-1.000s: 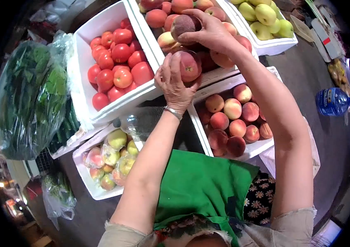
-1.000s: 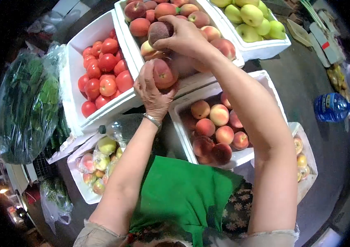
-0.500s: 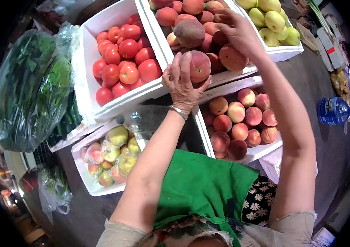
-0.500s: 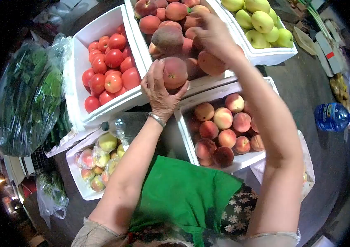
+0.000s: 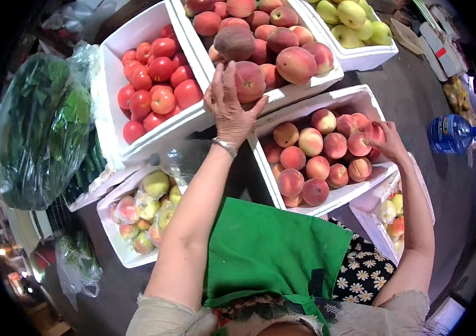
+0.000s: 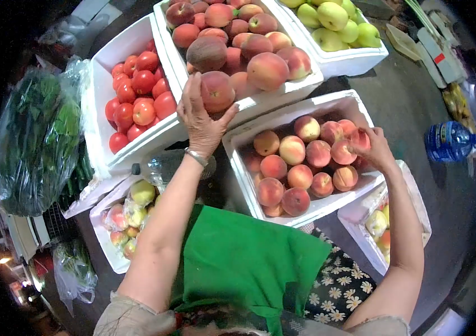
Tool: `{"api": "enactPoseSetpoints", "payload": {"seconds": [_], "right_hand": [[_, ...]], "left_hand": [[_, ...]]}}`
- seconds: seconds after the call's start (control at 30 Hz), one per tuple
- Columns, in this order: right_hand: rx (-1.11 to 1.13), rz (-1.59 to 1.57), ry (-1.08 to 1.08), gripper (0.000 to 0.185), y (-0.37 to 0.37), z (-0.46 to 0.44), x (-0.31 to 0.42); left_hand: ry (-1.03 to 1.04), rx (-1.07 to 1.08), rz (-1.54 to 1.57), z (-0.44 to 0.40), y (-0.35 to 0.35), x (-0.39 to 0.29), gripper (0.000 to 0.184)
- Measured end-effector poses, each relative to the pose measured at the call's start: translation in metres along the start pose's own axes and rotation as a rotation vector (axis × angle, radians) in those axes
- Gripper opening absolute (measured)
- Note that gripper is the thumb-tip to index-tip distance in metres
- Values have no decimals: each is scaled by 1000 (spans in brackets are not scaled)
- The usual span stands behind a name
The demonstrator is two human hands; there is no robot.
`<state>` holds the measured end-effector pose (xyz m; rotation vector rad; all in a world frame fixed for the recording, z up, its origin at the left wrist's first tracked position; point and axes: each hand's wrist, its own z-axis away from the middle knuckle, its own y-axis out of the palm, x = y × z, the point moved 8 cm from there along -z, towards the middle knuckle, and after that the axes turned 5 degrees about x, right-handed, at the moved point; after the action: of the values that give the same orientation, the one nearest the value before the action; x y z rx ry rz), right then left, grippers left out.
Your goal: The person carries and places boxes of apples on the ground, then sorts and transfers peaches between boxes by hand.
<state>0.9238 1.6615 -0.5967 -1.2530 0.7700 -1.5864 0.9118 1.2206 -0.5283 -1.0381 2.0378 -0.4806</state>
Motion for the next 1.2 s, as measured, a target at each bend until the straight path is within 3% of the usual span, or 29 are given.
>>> {"api": "enactPoseSetpoints", "payload": {"seconds": [0.03, 0.13, 0.2, 0.27, 0.33, 0.4, 0.6, 0.7, 0.8, 0.87, 0.97, 1.0, 1.03, 1.07, 1.13, 1.2], "right_hand": [[11, -57, -21, 74, -1, 3, 3], [-54, -158, -16, 71, 10, -19, -45], [10, -342, 23, 71, 0, -18, -34], [104, -177, -42, 72, -1, -18, -25], [79, 64, -83, 83, 12, -22, -43], [-2, 183, -81, 87, 8, -7, -22], [-122, 371, -135, 74, -3, -4, -1], [-345, -11, -158, 68, -51, -8, -2], [-270, -697, -174, 65, -84, -15, 67], [-235, -795, -327, 66, -96, -36, 125], [-349, -669, -483, 76, -107, -77, 204], [-341, -666, -560, 70, -101, -98, 227], [-248, -762, -517, 77, -102, -99, 254], [-348, -708, -497, 68, -108, -100, 274], [-295, -838, -735, 61, -105, -106, 309], [-256, -835, -658, 64, -92, -127, 309]], "left_hand": [[-14, 46, 53, -4, -7, -5, 108], [51, -30, 243, -21, -30, 0, 72], [12, -81, 219, -33, -43, 15, 42], [0, 40, 44, -47, -32, 46, 31], [33, 146, 171, -52, -20, 58, 28], [189, 194, -47, -51, -8, 58, 27], [159, 320, -54, -58, 6, 76, 29], [195, 387, 5, -58, 8, 81, 33], [200, 364, -36, -57, 9, 84, 32], [138, 357, 58, -57, 7, 85, 31], [110, 318, 65, -55, 7, 90, 33], [113, 327, 12, -55, 7, 88, 34], [108, 322, 8, -53, 6, 85, 35], [103, 315, 7, -52, 6, 83, 35], [91, 323, 32, -54, 6, 82, 37], [106, 324, -7, -53, 7, 82, 37]]}}
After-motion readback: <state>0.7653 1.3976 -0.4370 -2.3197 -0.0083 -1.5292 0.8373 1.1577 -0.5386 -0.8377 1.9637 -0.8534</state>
